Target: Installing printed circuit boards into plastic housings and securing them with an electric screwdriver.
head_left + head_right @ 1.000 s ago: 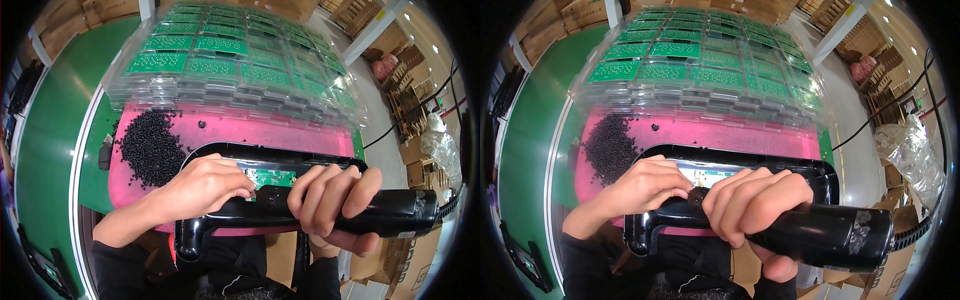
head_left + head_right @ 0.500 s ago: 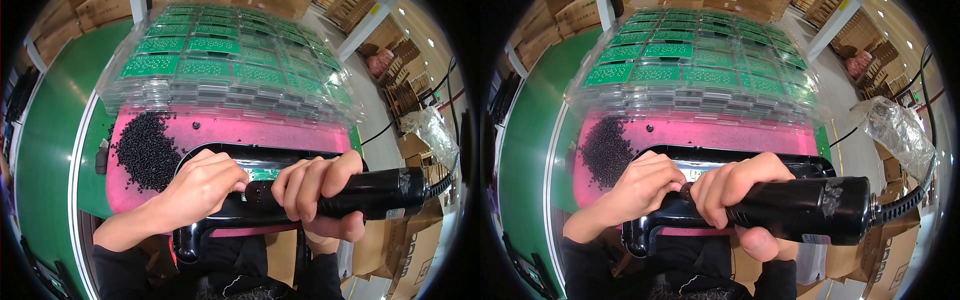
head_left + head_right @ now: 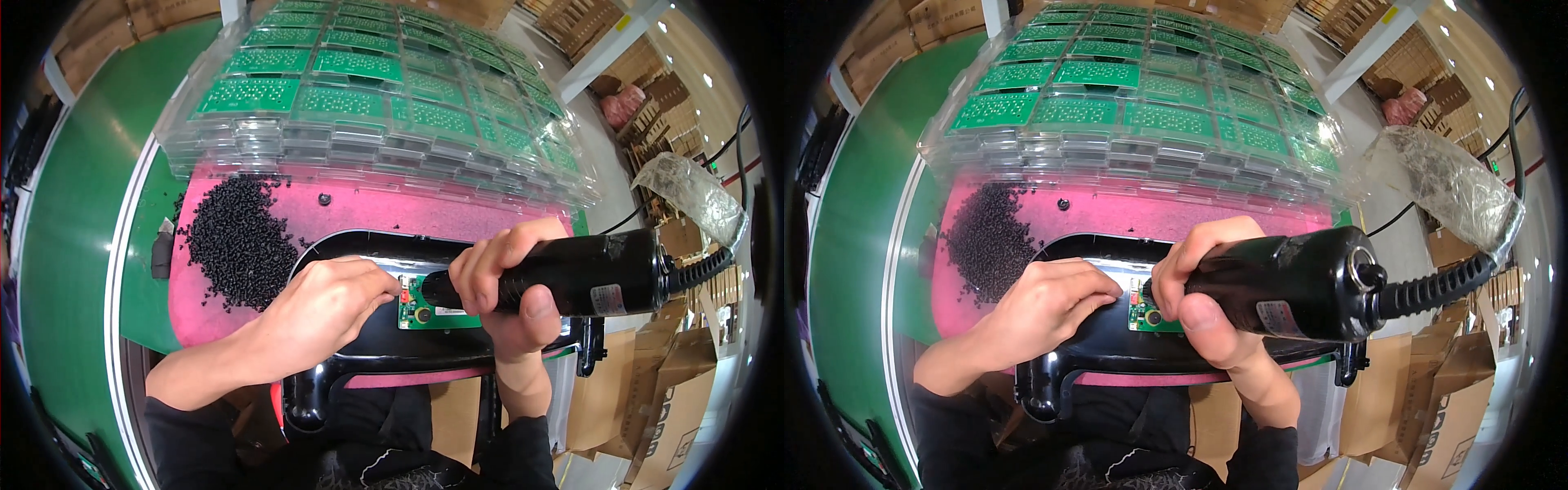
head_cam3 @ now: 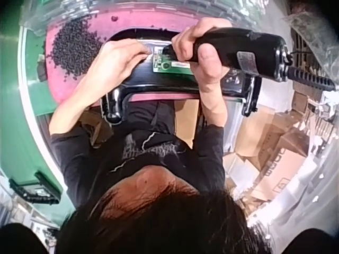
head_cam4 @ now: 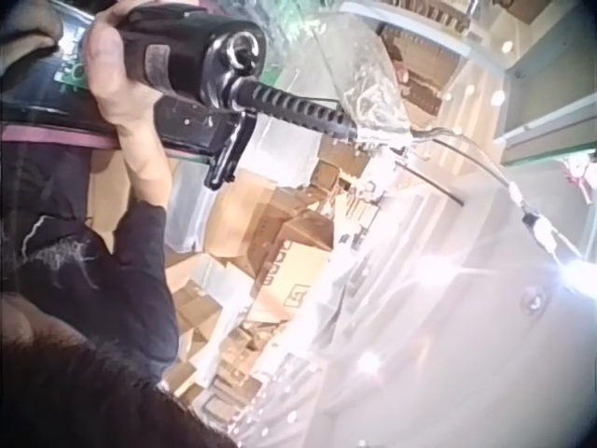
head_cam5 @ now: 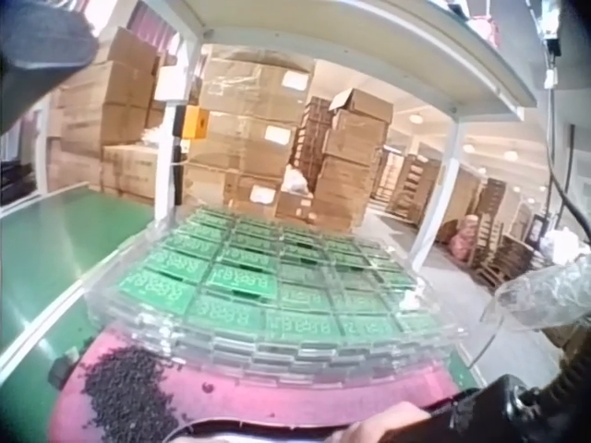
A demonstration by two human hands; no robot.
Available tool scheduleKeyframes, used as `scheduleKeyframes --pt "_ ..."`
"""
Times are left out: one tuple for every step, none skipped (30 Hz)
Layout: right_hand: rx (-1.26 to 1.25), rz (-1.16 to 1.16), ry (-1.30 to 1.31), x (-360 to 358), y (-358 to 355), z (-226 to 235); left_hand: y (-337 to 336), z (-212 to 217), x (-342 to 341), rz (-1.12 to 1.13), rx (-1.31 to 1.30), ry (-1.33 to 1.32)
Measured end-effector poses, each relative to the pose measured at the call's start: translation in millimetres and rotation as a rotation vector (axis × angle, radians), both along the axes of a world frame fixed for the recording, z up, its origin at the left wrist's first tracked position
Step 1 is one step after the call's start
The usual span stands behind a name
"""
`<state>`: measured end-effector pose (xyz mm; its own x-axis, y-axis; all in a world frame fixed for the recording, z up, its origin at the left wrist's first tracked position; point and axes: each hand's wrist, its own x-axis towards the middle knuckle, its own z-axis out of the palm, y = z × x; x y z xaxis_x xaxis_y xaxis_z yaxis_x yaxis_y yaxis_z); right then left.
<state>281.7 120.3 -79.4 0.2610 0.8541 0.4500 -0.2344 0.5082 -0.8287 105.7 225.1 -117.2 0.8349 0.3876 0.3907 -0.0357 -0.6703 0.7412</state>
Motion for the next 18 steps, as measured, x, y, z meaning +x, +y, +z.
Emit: scheduleKeyframes --pt "-0.001 0.001 -0.001 -1 1 0 1 0 -1 -0.014 0.02 0.003" --pt "-0.015 -0.077 -0.081 -3 3 0 2 -1 -1 -0.027 0.04 0.006" --pt "-0.029 -0.155 -0.161 -5 5 0 3 -1 -1 -0.024 0.038 0.005" --pt "-0.032 -0.151 -0.161 -5 5 0 4 -2 -1 -0.04 0.035 0.006" --pt "-0.037 -0.174 -0.172 -5 5 0 4 -3 -2 -0.056 0.031 0.007" --pt "-0.042 -0.196 -0.184 -5 6 -1 5 -3 -2 -0.051 0.026 0.008" --pt "-0.045 -0.191 -0.184 -5 7 -1 4 -2 -2 -0.049 0.031 0.029" --pt "-0.044 -0.18 -0.177 -5 8 -1 4 -1 -2 -0.047 0.036 0.049" --pt "-0.042 -0.168 -0.171 -6 9 -2 3 0 -2 -0.043 0.031 0.05" --pt "-0.046 -0.167 -0.173 -5 9 -2 3 1 -1 -0.041 0.043 0.055" --pt "-0.043 -0.096 -0.068 -5 9 -3 3 2 0 -0.039 0.054 0.06" --pt "-0.04 -0.025 0.036 -5 9 -4 2 2 0 -0.039 0.052 0.058" --pt "-0.046 -0.031 0.02 -6 10 -4 2 2 0 -0.022 0.078 0.059" --pt "-0.044 -0.031 0.017 -5 11 -5 1 3 0 -0.005 0.106 0.059" --pt "-0.041 -0.059 -0.046 -4 11 -7 1 3 0 -0.004 0.108 0.056" --pt "-0.038 -0.085 -0.107 -3 13 -8 1 1 0 0.002 0.105 0.044" --pt "-0.041 -0.032 -0.063 -3 15 -9 2 -1 -1 0.009 0.103 0.033" --pt "-0.038 -0.029 -0.062 -2 16 -10 2 -2 -1 0.013 0.106 0.034"
